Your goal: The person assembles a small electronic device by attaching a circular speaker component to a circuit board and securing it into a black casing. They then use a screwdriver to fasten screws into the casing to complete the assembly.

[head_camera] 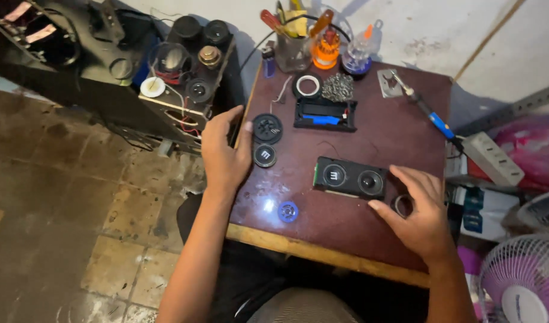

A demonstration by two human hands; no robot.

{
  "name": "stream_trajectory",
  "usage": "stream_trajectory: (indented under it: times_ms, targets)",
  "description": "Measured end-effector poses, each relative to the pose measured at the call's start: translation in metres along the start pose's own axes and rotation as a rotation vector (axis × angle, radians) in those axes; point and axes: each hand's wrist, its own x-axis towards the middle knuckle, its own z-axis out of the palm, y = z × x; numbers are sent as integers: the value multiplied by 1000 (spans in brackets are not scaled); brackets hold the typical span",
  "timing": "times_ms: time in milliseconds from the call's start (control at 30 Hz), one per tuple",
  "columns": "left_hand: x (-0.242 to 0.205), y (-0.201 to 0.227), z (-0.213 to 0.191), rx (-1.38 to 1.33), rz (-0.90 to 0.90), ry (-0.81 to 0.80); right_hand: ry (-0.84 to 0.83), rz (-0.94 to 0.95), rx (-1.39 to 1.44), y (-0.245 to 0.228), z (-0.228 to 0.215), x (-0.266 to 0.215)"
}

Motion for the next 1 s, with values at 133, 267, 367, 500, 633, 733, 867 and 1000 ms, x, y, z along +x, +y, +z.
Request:
stream_trajectory:
  times_ms: [133,267,367,500,633,733,867,1000]
  targets:
    - [-4,-2,3,-17,39,94,-139,127,40,-5,1,7]
    - [-5,-9,4,40,10,29,-149,146,41,19,13,1]
    - [-4,-8,4,40,-29,-28,-162,153,42,19,14,5]
    - [-2,-4,3,5,-10,-56,-190,187,52,16,12,8]
    - [-4,-7,7,-19,-5,-65,-192,175,57,9,8,14]
    - [-2,-3,5,-57,-2,-83,-122,53,60,23,9,22]
    - [-3,-8,7,-41,-1,-89,-51,-39,28,13,15,57]
    - [-2,-3,4,-4,-29,-87,-84,-241,-24,-6,39,101]
